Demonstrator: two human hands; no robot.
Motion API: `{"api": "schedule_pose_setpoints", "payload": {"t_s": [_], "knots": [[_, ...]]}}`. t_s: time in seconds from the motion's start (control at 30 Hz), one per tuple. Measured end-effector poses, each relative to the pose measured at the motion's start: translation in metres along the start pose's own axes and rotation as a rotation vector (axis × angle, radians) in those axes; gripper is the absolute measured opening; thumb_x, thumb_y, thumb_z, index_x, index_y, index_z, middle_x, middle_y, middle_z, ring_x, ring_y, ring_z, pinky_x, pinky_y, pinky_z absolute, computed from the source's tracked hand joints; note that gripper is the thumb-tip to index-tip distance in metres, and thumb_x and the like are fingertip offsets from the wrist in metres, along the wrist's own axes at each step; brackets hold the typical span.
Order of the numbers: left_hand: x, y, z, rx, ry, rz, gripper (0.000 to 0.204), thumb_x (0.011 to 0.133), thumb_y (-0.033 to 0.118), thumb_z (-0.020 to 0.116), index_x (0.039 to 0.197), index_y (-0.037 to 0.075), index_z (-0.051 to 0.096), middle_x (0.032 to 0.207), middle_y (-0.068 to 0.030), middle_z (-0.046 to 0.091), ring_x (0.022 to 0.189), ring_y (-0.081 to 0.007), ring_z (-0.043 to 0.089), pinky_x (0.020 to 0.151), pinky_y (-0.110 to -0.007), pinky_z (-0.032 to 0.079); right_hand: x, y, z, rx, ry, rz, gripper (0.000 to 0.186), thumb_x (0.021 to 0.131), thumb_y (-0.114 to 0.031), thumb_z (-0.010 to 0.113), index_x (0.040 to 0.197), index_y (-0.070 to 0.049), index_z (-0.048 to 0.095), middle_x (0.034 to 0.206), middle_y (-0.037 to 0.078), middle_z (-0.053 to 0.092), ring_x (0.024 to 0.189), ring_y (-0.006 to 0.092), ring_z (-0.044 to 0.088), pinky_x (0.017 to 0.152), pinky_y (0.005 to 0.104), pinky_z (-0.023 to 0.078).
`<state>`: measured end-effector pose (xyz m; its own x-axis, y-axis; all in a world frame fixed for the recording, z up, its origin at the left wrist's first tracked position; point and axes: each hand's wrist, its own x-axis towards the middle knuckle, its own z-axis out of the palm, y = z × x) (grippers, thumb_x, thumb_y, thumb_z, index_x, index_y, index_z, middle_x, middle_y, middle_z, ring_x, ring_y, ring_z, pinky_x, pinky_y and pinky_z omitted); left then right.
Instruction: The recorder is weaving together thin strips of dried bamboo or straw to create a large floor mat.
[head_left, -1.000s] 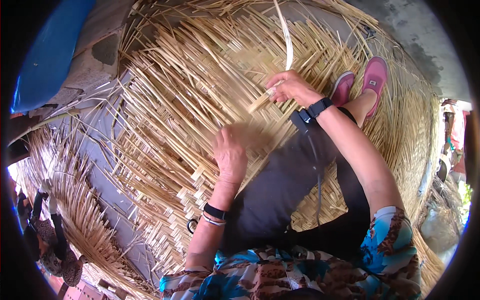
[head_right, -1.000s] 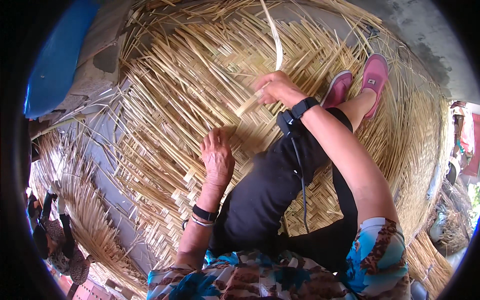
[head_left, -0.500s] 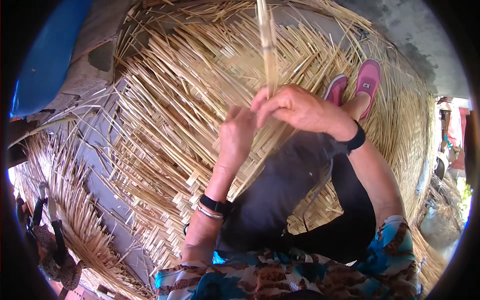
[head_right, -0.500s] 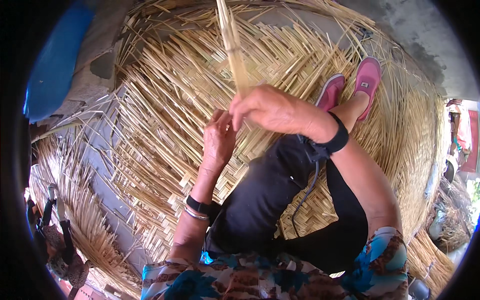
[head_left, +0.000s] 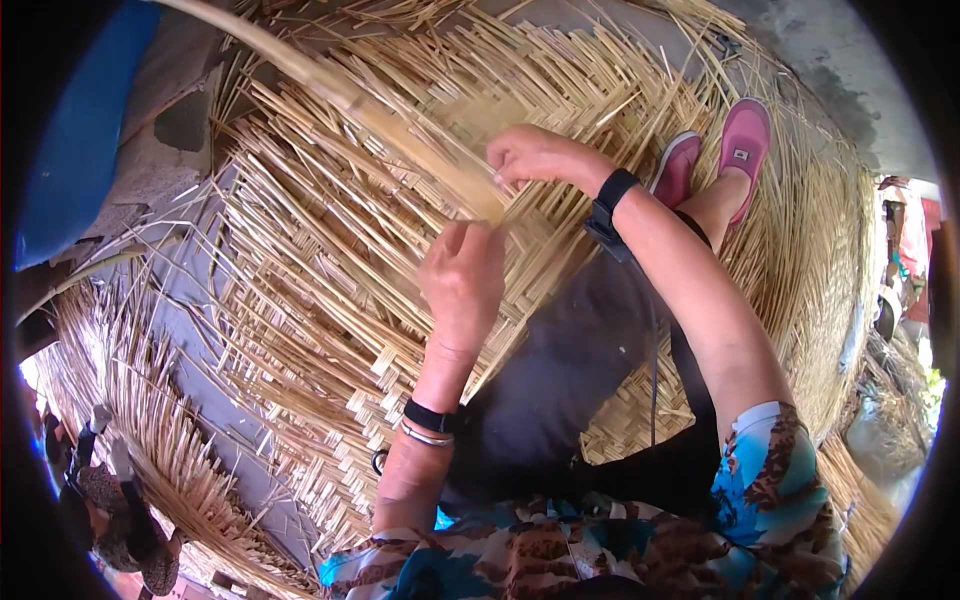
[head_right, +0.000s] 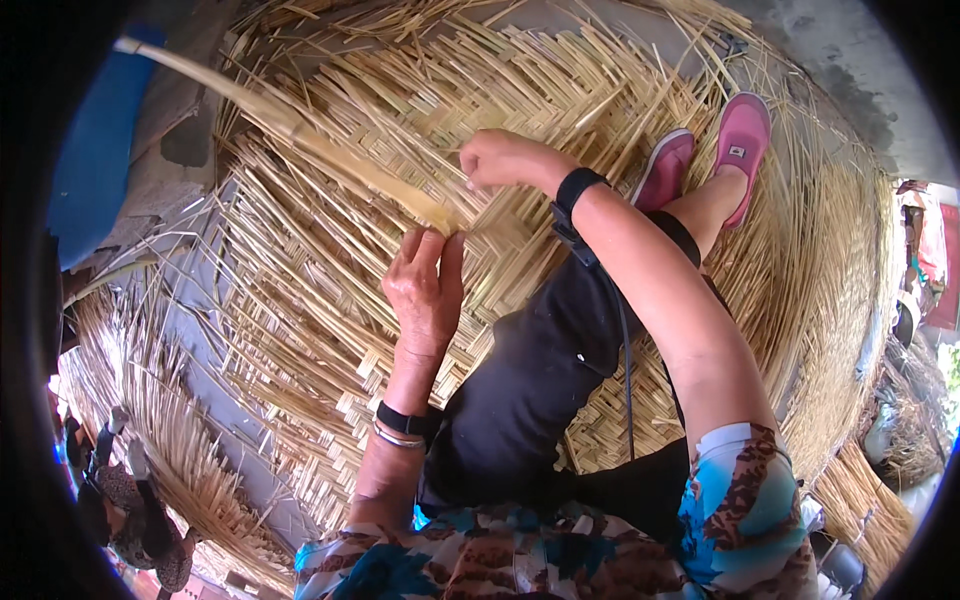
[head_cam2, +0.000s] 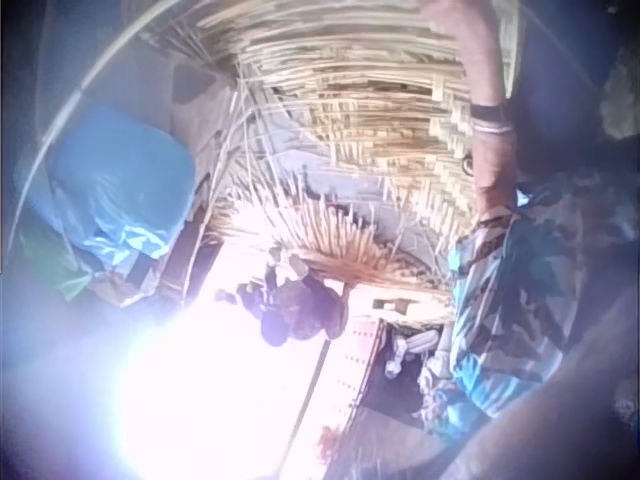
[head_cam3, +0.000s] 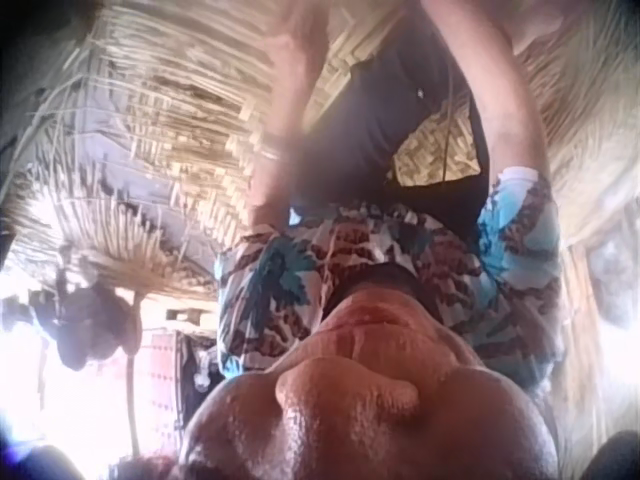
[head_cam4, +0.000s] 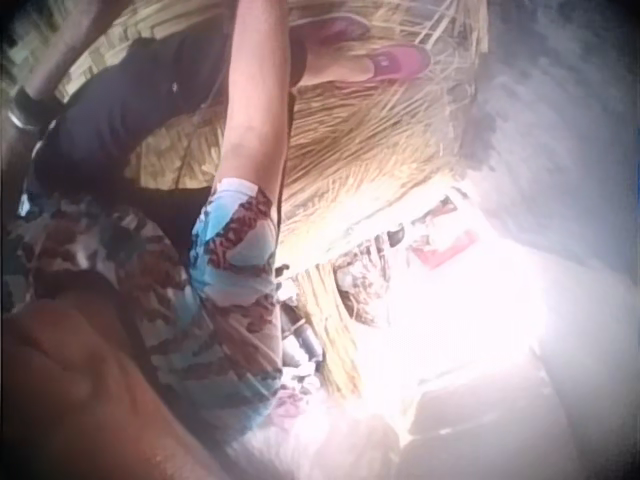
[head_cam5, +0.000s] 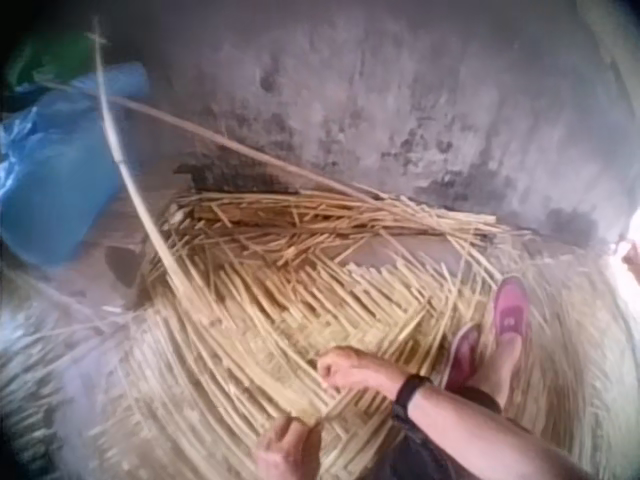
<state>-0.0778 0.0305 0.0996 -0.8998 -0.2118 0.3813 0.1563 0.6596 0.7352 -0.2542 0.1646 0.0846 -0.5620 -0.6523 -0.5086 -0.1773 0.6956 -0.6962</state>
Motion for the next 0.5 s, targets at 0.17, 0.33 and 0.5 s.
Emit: {"api": "schedule_pose_setpoints", "payload": {"t_s": [0.17, 0.33, 0.5], "knots": [[0.000, -0.008, 0.002, -0.403, -0.039, -0.630, 0.031, 0.097, 0.023, 0.057, 0.081, -0.003, 0.064, 0.071, -0.0050, 0.065, 0.059, -0.0084, 0.052, 0.056, -0.024, 0.043, -0.006, -0.008, -0.005, -0.065, 0.028, 0.063, 0.016, 0.079, -0.012, 0.066, 0.070, -0.002, 0.058, 0.061, 0.003, 0.055, 0.058, 0.0112, 0.051, 0.055, 0.0297, 0.041], [-0.002, -0.012, 0.007, -0.570, 0.011, -0.732, 0.027, 0.098, 0.022, 0.057, 0.086, -0.002, 0.063, 0.071, -0.0038, 0.063, 0.061, -0.0082, 0.052, 0.057, -0.023, 0.042, -0.007, -0.015, 0.004, -0.129, 0.126, -0.150, 0.024, 0.077, -0.017, 0.066, 0.066, -0.002, 0.051, 0.057, 0.007, 0.043, 0.055, 0.0173, 0.041, 0.055, 0.0353, 0.036], [-0.002, -0.011, 0.010, -0.782, 0.055, -0.758, 0.019, 0.097, 0.020, 0.058, 0.096, 0.001, 0.062, 0.078, -0.0021, 0.063, 0.062, -0.0081, 0.053, 0.057, -0.022, 0.042, -0.003, -0.010, 0.007, -0.161, 0.145, -0.077, 0.025, 0.077, -0.023, 0.071, 0.075, -0.003, 0.057, 0.066, 0.008, 0.050, 0.064, 0.0187, 0.048, 0.059, 0.0366, 0.040]]}}
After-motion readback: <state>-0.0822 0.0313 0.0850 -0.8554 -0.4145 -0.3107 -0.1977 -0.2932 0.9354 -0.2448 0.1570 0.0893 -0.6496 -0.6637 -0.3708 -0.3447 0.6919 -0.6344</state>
